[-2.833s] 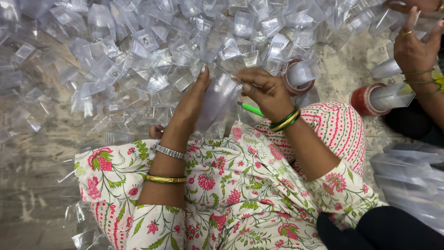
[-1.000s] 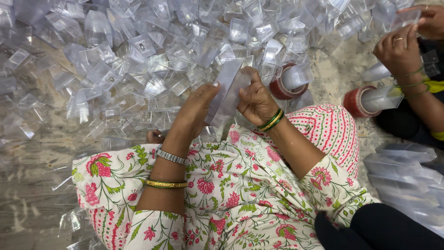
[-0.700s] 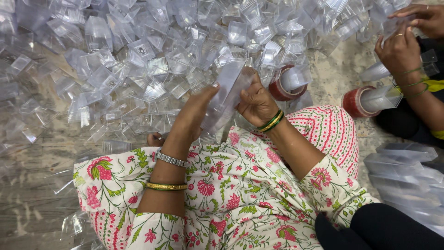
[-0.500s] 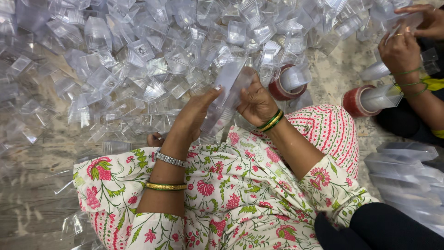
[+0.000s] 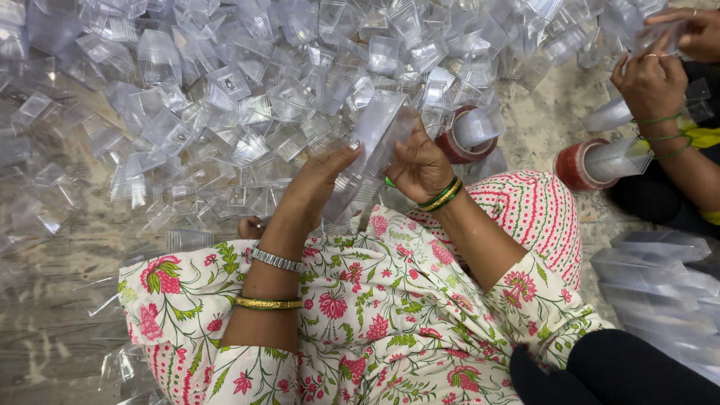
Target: The person sits on the floor and folds clear plastic boxes one at a time, pressing the sides and flaps to shape each box and setting finished boxes onto a pile beside them. Other workers nearby fold similar plastic boxes.
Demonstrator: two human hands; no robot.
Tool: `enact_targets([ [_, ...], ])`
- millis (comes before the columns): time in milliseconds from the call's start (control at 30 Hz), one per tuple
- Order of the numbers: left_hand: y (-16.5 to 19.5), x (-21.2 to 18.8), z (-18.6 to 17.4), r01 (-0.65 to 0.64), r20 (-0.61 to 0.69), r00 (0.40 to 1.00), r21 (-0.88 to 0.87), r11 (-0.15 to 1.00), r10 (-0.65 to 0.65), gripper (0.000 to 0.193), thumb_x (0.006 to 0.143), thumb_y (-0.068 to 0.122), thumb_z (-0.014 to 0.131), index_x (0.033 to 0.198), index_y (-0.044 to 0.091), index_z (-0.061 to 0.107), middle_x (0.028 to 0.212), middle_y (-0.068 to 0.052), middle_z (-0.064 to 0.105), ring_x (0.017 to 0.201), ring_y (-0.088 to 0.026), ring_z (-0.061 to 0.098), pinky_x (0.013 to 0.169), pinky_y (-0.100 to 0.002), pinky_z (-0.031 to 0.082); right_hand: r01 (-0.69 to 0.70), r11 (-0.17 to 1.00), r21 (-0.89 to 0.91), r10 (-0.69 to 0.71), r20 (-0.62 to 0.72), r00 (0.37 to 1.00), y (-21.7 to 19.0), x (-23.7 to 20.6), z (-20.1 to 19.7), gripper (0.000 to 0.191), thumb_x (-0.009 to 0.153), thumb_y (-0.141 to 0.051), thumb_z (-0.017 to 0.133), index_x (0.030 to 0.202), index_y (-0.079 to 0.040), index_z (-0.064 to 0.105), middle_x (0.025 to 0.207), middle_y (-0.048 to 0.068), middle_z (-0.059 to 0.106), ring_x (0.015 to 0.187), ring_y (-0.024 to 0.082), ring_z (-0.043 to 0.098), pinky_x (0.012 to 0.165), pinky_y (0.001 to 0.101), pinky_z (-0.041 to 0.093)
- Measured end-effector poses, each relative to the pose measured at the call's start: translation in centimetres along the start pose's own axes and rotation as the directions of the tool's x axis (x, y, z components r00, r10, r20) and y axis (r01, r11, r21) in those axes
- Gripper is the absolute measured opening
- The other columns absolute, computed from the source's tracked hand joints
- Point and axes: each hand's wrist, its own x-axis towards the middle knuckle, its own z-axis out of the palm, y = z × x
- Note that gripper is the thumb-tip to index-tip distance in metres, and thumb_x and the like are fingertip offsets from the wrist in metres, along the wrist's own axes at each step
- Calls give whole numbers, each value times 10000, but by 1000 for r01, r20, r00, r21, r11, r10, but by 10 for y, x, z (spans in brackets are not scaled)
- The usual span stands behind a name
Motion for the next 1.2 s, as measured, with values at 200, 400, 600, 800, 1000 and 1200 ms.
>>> enact_targets([
  [200, 0, 0, 1, 61, -26, 998, -72, 996, -63, 495, 937, 443, 600, 1246, 62, 668, 1188, -72, 657, 1016, -163, 639, 783, -321, 562, -13, 1000, 10, 13, 29, 1000, 1, -2, -4, 617, 994, 37, 621, 1521, -189, 395, 1479, 76, 550, 1399, 261, 539, 1194, 488, 434],
  [400, -2, 0, 0, 161, -20, 986, -134, 978, -165, 530, 905, 453, 614, 1261, 61, 645, 1187, -143, 636, 1040, -342, 646, 785, -519, 550, -9, 997, 73, 7, 28, 1000, -2, -1, -6, 670, 1011, 79, 619, 1578, -192, 386, 1511, 75, 541, 1430, 253, 526, 1241, 475, 398],
  [600, -4, 3, 0, 100, -3, 995, 61, 993, -100, 729, 847, 612, 626, 1376, 114, 565, 1494, -113, 529, 1414, -283, 446, 1144, -491, 346, -3, 1000, -5, 3, -22, 1000, -3, -1, 3, 724, 958, 47, 630, 1582, -191, 350, 1529, 81, 512, 1440, 269, 510, 1236, 499, 407],
  [800, -1, -1, 3, 94, -9, 995, 187, 978, -94, 763, 871, 605, 603, 1326, -6, 640, 1489, -156, 580, 1427, -314, 436, 1165, -485, 286, -7, 998, 64, 8, -12, 1000, -6, 0, 5, 661, 988, 30, 618, 1574, -141, 367, 1516, 122, 535, 1427, 299, 531, 1222, 519, 425],
  [1000, 1, -2, 4, 63, 0, 998, 113, 992, -64, 600, 902, 567, 587, 1269, 97, 655, 1447, -146, 598, 1402, -319, 472, 1155, -473, 315, -5, 999, 45, 8, -59, 998, -7, -1, 5, 576, 1034, 76, 590, 1517, -191, 425, 1489, 98, 551, 1414, 266, 545, 1183, 446, 463],
  [1200, 2, -5, 3, 76, -24, 997, 196, 978, -72, 594, 914, 610, 525, 1042, 75, 750, 1465, -139, 604, 1421, -326, 440, 1147, -485, 303, 136, 977, -166, -165, -176, 970, -42, -6, 2, 514, 956, 68, 609, 1364, -198, 443, 1310, 63, 611, 1211, 237, 657, 992, 509, 603],
])
